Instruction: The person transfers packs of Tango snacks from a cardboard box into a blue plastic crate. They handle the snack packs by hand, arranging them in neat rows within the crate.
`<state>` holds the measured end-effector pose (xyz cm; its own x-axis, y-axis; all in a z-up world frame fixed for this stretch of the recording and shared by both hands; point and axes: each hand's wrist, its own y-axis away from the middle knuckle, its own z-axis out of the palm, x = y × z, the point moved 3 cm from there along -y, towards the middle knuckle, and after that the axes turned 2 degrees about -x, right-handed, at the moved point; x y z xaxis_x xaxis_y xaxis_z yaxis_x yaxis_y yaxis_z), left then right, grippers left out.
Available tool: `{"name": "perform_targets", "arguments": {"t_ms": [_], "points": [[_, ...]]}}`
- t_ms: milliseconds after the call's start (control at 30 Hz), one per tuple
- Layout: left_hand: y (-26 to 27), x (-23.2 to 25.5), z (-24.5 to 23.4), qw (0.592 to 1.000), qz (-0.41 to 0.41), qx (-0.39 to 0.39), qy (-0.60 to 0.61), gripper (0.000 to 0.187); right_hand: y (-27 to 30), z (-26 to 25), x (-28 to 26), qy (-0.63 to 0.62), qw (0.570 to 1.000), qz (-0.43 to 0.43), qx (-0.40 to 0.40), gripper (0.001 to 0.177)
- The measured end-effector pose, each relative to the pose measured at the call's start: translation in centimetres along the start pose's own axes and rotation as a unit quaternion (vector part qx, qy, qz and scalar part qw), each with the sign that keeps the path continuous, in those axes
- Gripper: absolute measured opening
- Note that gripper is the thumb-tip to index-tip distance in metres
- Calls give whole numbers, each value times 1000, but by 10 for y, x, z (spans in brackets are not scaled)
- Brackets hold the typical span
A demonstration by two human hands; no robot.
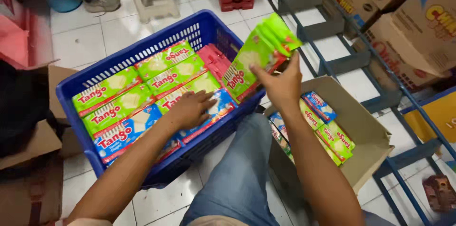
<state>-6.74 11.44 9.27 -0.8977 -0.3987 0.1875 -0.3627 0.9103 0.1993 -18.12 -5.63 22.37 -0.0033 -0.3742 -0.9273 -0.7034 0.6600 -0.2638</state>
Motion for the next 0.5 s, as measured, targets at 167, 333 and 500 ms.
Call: {"name": "perform_targets", "arguments": {"t_ms": [167,333,500], "points": [[8,-2,4,1000,7,1,-14,46,-6,34,40,121,993,4,-11,69],[6,-3,1,1000,25,4,-15,47,3,49,53,171,984,-46,-1,65],[-7,-9,3,1000,13,19,8,48,21,59,78,243,970,-13,-1,73]]}}
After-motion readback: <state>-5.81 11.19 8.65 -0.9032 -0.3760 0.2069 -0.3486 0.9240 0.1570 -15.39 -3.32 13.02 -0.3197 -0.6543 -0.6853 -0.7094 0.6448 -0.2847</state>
